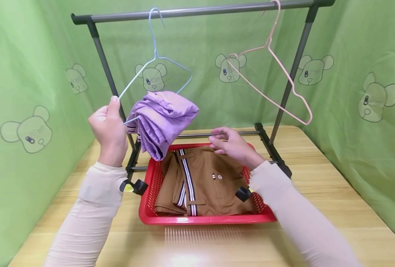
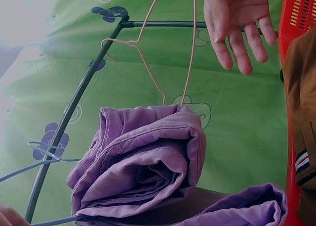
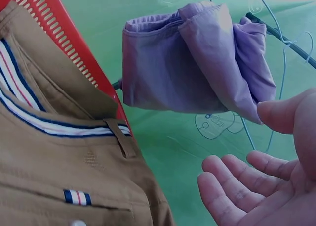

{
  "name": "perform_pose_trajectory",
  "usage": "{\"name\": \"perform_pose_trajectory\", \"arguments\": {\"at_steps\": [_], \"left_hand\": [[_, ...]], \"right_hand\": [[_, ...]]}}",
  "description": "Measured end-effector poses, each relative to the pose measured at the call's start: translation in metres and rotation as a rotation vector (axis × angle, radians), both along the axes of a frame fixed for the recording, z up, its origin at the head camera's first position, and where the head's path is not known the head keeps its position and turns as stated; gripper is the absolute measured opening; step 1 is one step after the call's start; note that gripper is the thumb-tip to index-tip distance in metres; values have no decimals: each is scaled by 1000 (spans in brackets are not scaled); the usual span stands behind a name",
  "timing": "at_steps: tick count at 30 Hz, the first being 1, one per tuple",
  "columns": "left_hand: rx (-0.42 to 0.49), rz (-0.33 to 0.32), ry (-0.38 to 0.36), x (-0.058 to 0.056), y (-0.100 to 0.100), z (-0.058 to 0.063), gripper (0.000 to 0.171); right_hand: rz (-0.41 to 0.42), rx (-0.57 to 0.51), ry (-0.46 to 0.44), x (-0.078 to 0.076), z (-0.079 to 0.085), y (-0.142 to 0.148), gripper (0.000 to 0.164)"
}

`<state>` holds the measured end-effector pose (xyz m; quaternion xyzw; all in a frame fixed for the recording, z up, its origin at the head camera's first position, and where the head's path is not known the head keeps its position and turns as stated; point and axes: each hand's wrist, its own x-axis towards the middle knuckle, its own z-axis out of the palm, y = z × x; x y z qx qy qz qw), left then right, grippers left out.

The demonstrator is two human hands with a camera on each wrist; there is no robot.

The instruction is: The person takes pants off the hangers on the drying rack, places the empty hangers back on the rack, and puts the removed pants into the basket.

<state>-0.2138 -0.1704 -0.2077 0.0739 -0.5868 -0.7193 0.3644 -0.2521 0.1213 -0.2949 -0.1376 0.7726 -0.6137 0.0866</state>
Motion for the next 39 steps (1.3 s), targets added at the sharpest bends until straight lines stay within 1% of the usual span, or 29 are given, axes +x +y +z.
{"name": "perform_pose_trajectory", "arguments": {"at_steps": [3,8,14,19,24,26,30,35,39], "left_hand": [[0,-1,-1,0,1,0,50],[4,-12,7,0,4,-2,51],[-17,-12,4,1,8,-2,51],[-29,-2,-2,3,11,-1,51],[-37,-5,-4,5,13,-1,50],[-51,3,-4,5,14,-1,50],[-65,14,-4,6,16,-1,50],[-58,7,-6,6,18,-1,50],[-61,18,-16,7,18,-1,50]], "right_hand": [[-6,-6,-12,-2,0,-6,48],[-6,-44,-33,-2,1,-17,52],[-47,-71,-55,-2,3,-29,55],[-54,-125,-92,-3,4,-40,62],[-27,-225,-150,-6,5,-52,67],[-11,-272,-169,-7,5,-56,69],[18,-384,-212,-10,7,-63,77],[37,-537,-310,-16,8,-68,89],[49,-617,-390,-19,7,-73,94]]}}
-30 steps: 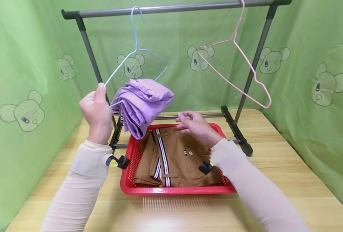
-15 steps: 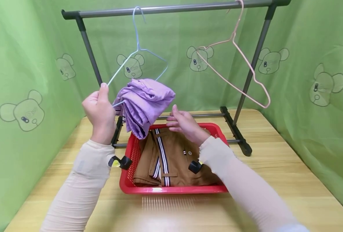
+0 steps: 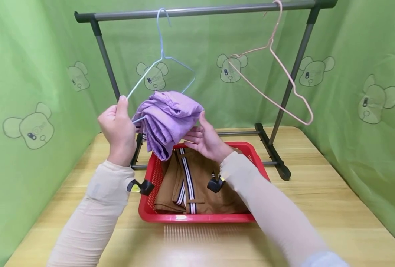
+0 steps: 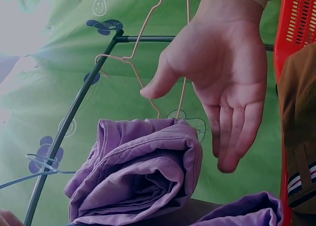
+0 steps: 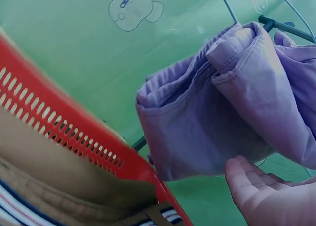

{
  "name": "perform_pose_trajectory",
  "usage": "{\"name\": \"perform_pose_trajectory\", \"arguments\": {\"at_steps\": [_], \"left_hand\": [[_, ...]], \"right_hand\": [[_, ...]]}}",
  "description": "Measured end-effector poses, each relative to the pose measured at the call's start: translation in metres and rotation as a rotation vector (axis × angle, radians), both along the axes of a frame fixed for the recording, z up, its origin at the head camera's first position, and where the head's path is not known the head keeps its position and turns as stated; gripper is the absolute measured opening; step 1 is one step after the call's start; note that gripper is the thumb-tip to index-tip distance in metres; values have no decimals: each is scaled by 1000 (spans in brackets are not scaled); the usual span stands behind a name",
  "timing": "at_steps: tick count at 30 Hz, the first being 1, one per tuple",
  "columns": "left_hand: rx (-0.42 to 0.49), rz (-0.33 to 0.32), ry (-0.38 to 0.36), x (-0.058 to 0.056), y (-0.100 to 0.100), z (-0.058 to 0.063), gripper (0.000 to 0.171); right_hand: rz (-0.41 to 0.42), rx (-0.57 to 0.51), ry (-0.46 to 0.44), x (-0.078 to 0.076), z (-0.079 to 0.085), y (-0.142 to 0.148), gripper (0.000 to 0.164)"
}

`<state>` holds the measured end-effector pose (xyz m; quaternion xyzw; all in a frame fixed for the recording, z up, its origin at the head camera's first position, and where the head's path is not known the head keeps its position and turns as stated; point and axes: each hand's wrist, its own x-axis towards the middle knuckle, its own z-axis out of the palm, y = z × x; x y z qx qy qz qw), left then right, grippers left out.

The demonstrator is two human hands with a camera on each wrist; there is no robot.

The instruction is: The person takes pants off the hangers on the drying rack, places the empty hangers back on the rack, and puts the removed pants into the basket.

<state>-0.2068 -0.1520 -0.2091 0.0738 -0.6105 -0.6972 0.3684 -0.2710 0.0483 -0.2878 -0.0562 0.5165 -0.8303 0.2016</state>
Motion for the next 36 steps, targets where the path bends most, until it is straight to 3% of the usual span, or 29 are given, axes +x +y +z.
{"name": "perform_pose_trajectory", "arguments": {"at_steps": [9,19,26,31,36], "left_hand": [[-3,6,16,1,4,-3,51],[-15,7,25,1,7,-7,52],[-43,9,17,2,9,-8,51],[-53,10,19,2,10,-8,51],[-67,19,34,2,11,-9,52]], "right_hand": [[9,-266,-189,-5,6,-10,99],[14,-378,-262,-4,18,-22,74],[-74,-372,-371,-7,22,-29,52],[-120,-420,-343,-9,23,-32,28],[-157,-455,-289,-9,25,-33,17]]}}
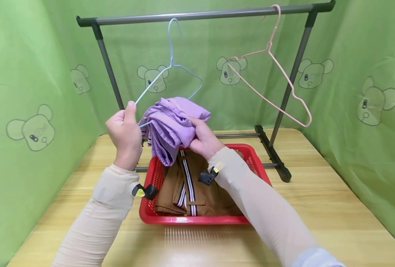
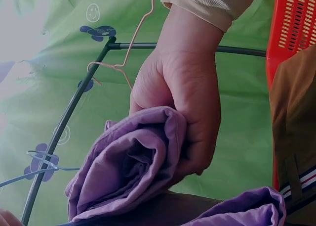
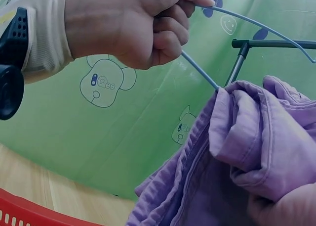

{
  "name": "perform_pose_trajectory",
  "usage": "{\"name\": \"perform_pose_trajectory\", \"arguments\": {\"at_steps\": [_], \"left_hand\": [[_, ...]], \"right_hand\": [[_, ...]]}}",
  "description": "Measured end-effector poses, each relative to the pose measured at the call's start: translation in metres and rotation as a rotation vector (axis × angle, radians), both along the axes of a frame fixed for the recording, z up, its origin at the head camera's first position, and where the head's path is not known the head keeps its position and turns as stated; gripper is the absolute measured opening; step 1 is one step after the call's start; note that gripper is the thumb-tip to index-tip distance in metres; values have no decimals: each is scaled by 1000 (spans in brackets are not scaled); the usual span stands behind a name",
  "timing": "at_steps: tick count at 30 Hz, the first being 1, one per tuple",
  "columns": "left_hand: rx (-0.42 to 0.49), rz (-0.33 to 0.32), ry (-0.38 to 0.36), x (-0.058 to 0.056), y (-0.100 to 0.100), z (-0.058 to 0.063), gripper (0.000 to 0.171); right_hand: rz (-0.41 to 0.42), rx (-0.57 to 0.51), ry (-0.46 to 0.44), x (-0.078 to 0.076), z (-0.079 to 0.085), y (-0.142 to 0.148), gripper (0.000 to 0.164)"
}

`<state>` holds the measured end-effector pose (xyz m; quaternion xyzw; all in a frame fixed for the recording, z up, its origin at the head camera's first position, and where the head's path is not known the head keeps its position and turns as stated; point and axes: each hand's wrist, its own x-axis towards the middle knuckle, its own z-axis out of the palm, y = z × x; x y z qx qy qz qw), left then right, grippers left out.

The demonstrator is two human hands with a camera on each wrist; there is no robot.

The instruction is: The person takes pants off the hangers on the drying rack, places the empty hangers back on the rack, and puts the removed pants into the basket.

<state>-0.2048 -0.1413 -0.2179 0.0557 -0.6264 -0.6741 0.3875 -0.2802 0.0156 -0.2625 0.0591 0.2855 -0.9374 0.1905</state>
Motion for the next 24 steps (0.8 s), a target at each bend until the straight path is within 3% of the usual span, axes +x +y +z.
{"name": "perform_pose_trajectory", "arguments": {"at_steps": [10,24], "left_hand": [[0,-1,10,1,1,-1,53],[-8,4,25,0,1,-5,54]], "right_hand": [[-40,-103,24,1,5,4,19],[-38,-72,62,5,14,10,18]]}}
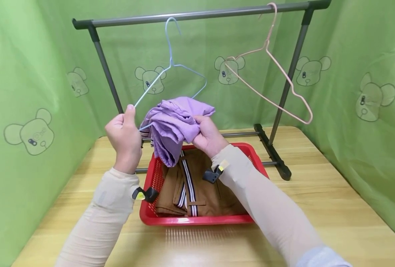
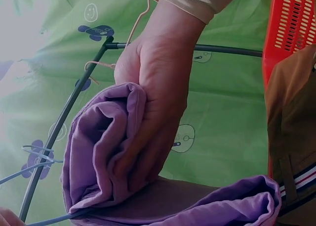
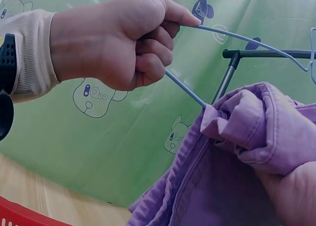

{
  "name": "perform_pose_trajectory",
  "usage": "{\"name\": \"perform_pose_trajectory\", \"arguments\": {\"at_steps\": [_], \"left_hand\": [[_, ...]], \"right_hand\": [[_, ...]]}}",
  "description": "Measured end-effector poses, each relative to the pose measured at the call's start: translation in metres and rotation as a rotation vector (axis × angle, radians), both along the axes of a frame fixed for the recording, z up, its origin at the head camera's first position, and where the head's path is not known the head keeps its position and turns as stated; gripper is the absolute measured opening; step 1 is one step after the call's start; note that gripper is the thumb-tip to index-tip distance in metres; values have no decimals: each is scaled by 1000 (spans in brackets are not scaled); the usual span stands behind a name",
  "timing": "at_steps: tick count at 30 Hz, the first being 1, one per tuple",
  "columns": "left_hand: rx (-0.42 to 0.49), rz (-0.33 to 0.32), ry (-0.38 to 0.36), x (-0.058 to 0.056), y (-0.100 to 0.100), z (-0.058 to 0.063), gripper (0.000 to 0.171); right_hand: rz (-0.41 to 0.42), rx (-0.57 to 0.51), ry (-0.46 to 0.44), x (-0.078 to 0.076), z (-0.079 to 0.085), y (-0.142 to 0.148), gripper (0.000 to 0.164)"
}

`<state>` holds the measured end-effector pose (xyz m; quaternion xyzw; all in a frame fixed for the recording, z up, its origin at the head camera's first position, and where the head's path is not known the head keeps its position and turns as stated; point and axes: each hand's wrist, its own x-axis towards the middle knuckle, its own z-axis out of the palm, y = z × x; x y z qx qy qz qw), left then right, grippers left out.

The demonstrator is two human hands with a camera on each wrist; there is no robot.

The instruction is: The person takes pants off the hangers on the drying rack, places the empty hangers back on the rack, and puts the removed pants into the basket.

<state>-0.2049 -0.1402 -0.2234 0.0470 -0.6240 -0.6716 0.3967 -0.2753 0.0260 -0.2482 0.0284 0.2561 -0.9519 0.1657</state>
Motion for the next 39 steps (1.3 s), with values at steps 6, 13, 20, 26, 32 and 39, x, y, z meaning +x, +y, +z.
{"name": "perform_pose_trajectory", "arguments": {"at_steps": [6,13,20,26,32,39], "left_hand": [[-7,-2,2,0,0,-1,54],[-43,12,-15,0,1,-3,53],[-63,12,-13,1,2,-3,52],[-68,10,-24,0,1,-5,52],[-70,10,-30,0,1,-6,52],[-74,5,-40,-1,0,-7,53]], "right_hand": [[-16,-13,6,1,3,1,17],[-24,-28,-3,0,7,3,16],[-19,-33,-1,2,10,5,17],[-6,-57,1,4,12,5,17],[-12,-71,11,5,13,6,20],[-15,-74,27,5,16,7,20]]}}
